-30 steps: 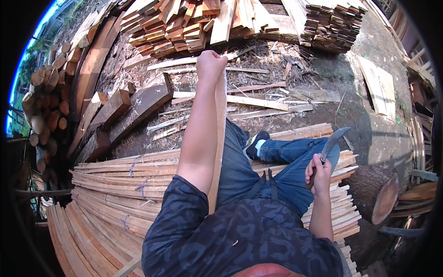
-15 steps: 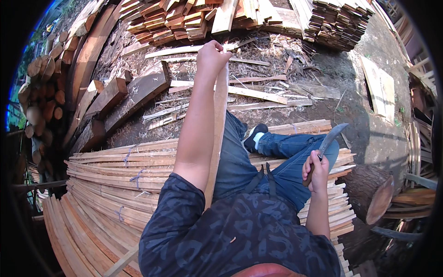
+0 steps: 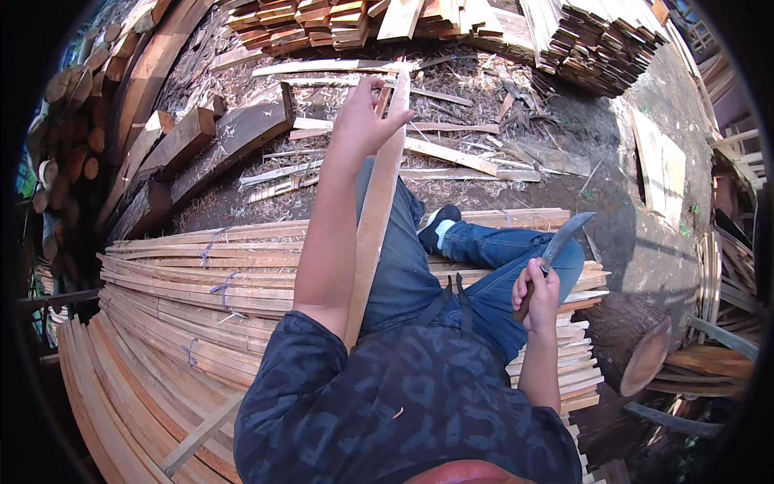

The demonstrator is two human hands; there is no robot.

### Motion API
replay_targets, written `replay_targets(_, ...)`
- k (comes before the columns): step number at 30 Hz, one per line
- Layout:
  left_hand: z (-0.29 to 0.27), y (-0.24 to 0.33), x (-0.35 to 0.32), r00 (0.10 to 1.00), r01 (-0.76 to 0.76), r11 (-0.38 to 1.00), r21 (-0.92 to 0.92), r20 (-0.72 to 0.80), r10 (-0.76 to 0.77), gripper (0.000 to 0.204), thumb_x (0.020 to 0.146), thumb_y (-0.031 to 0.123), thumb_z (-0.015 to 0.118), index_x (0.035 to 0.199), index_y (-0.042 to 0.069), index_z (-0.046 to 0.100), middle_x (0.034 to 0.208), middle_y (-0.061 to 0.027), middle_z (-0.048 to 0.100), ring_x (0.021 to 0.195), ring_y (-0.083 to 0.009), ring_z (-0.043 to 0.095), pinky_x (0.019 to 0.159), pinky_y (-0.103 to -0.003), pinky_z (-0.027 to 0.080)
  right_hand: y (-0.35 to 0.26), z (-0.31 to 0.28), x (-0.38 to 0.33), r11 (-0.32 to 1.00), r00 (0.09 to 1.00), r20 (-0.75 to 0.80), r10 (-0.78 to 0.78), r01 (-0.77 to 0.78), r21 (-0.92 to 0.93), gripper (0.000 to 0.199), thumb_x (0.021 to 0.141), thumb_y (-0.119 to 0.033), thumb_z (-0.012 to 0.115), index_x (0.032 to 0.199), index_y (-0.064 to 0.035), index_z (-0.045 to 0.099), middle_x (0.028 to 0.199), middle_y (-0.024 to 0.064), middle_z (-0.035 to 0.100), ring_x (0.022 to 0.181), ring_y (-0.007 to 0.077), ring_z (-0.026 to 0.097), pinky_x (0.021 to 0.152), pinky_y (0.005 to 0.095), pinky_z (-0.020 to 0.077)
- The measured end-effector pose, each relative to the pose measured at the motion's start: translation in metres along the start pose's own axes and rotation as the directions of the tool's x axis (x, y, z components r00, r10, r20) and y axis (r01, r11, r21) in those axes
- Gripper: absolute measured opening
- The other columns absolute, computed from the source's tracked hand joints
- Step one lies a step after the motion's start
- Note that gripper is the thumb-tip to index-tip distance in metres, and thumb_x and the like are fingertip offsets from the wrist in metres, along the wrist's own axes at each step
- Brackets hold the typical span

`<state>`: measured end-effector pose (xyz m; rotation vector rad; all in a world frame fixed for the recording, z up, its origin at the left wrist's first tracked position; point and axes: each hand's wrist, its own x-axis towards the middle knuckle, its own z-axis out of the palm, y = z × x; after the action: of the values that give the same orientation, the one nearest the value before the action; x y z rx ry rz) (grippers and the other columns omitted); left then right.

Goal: The person sits on the ground and uses a knife to shave thin strips from a long piece of wood. They hold the wood against their leg and repeatedly scrape the blade along its length to remove the outer layer.

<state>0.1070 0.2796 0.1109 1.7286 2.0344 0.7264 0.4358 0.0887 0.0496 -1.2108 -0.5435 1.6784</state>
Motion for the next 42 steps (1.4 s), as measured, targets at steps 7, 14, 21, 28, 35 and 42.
replay_targets(7,-0.023,-0.107,-0.190,0.977,0.208,0.974,-0.086,-0.018,-0.211,0.050,0.083,0.025,0.074,0.121,0.003,0.051,0.100,-0.0088,0.052,0.092,-0.0177,0.049,0.083,-0.032,0.045,0.019,0.027,0.011,0.991,0.987,0.134,0.094,-0.079,-0.111,0.042,0.105,-0.041,0.036,0.084,-0.0066,0.048,0.055,-0.0006,0.040,0.041,0.0063,0.037,0.036,0.0213,0.0309)
replay_targets(14,0.006,-0.091,-0.340,0.914,0.404,0.887,-0.224,0.054,-0.402,0.034,0.089,0.026,0.066,0.101,-0.001,0.050,0.089,-0.0139,0.050,0.083,-0.0262,0.050,0.076,-0.037,0.044,0.020,0.074,0.065,0.435,0.837,0.499,-0.224,0.544,-0.718,0.034,0.101,-0.031,0.050,0.081,-0.0037,0.051,0.055,0.0067,0.047,0.045,0.0155,0.051,0.042,0.0307,0.0389)
replay_targets(21,0.032,-0.101,-0.335,0.953,0.295,0.938,-0.181,-0.011,-0.302,0.031,0.096,0.029,0.051,0.094,-0.002,0.050,0.086,-0.0205,0.049,0.082,-0.0401,0.051,0.071,-0.045,0.041,-0.003,0.116,0.094,-0.367,0.599,0.791,-0.124,0.713,-0.598,0.030,0.093,-0.035,0.062,0.080,-0.0088,0.056,0.062,0.0108,0.059,0.053,0.0294,0.062,0.048,0.0397,0.0483)
replay_targets(28,0.030,-0.106,-0.333,0.941,0.333,0.915,-0.228,0.013,-0.339,0.036,0.099,0.032,0.048,0.084,0.000,0.045,0.077,-0.0215,0.048,0.073,-0.0450,0.050,0.064,-0.048,0.041,-0.008,0.119,0.126,-0.587,0.485,0.872,-0.067,0.688,-0.428,0.036,0.090,-0.044,0.062,0.077,-0.0117,0.056,0.059,0.0062,0.054,0.052,0.0245,0.061,0.045,0.0360,0.0473)
replay_targets(35,0.028,-0.106,-0.330,0.927,0.372,0.895,-0.246,0.046,-0.373,0.034,0.098,0.030,0.050,0.083,0.000,0.046,0.074,-0.0218,0.049,0.070,-0.0450,0.051,0.061,-0.048,0.040,-0.015,0.125,0.147,-0.668,0.445,0.895,-0.019,0.661,-0.343,0.039,0.087,-0.048,0.064,0.075,-0.0119,0.055,0.063,0.0056,0.054,0.055,0.0229,0.061,0.046,0.0354,0.0469)
replay_targets(42,0.030,-0.106,-0.329,0.924,0.378,0.899,-0.220,0.023,-0.383,0.031,0.096,0.028,0.053,0.082,0.001,0.046,0.072,-0.0207,0.048,0.067,-0.0440,0.052,0.059,-0.047,0.040,0.006,0.122,0.115,-0.463,0.544,0.839,0.014,0.747,-0.477,0.029,0.089,-0.032,0.067,0.079,-0.0081,0.053,0.065,0.0097,0.055,0.058,0.0289,0.059,0.050,0.0390,0.0450)
